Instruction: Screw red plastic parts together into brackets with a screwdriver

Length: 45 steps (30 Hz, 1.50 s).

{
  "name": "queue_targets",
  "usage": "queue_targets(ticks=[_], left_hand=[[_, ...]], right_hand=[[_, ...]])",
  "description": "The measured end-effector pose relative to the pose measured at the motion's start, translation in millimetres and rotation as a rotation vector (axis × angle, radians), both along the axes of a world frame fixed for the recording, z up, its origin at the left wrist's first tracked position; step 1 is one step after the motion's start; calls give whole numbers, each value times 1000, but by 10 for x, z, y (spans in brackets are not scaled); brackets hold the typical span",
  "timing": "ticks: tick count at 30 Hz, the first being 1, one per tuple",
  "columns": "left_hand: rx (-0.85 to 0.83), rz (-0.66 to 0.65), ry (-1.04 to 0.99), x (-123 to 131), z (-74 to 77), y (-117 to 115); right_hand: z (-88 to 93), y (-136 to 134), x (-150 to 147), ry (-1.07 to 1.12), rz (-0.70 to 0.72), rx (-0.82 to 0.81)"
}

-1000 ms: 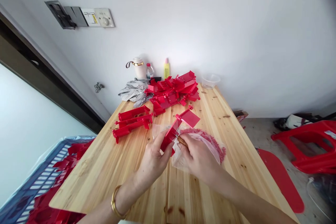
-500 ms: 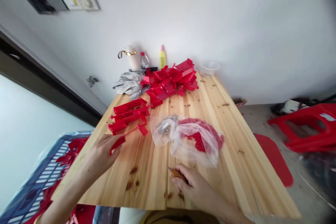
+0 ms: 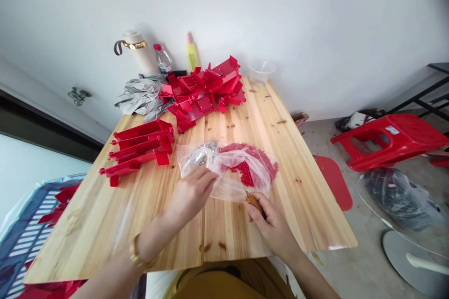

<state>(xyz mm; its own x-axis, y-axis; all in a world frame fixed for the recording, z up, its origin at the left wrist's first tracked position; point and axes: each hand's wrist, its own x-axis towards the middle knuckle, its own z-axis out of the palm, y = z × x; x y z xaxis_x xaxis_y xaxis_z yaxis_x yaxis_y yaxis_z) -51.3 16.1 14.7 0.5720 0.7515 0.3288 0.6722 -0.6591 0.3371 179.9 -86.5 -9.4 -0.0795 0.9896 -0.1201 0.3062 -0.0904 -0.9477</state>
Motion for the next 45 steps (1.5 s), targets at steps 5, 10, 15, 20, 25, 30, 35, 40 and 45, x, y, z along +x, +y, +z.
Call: queue_targets(ticks=[5, 10, 15, 20, 25, 30, 35, 40, 45], left_hand=[[-71, -32, 127, 640, -265, 152], [-86, 30, 244, 721, -290, 210], [-232, 106, 105, 791, -242, 230], [-603, 232, -510, 720, -168, 114], [-1367, 239, -1378, 653, -11, -167], [-1497, 208, -1612, 640, 2, -321], [-1526, 202, -1651, 615, -28, -363], [-1427, 204, -1554, 607, -46, -429], [-1128, 164, -1360, 507, -75, -485]], right_hand=[[-14, -42, 53, -2, -5, 13], [-17, -56, 55, -6, -2, 37], [-15, -3, 44, -26, 10, 55], [17, 58, -33, -58, -62, 138], [53, 149, -200, -93, -58, 270], [89, 201, -316, -148, -63, 369], [111, 161, -341, -144, -51, 305], [179, 145, -379, -77, -68, 215], [194, 193, -394, 508, 14, -145]])
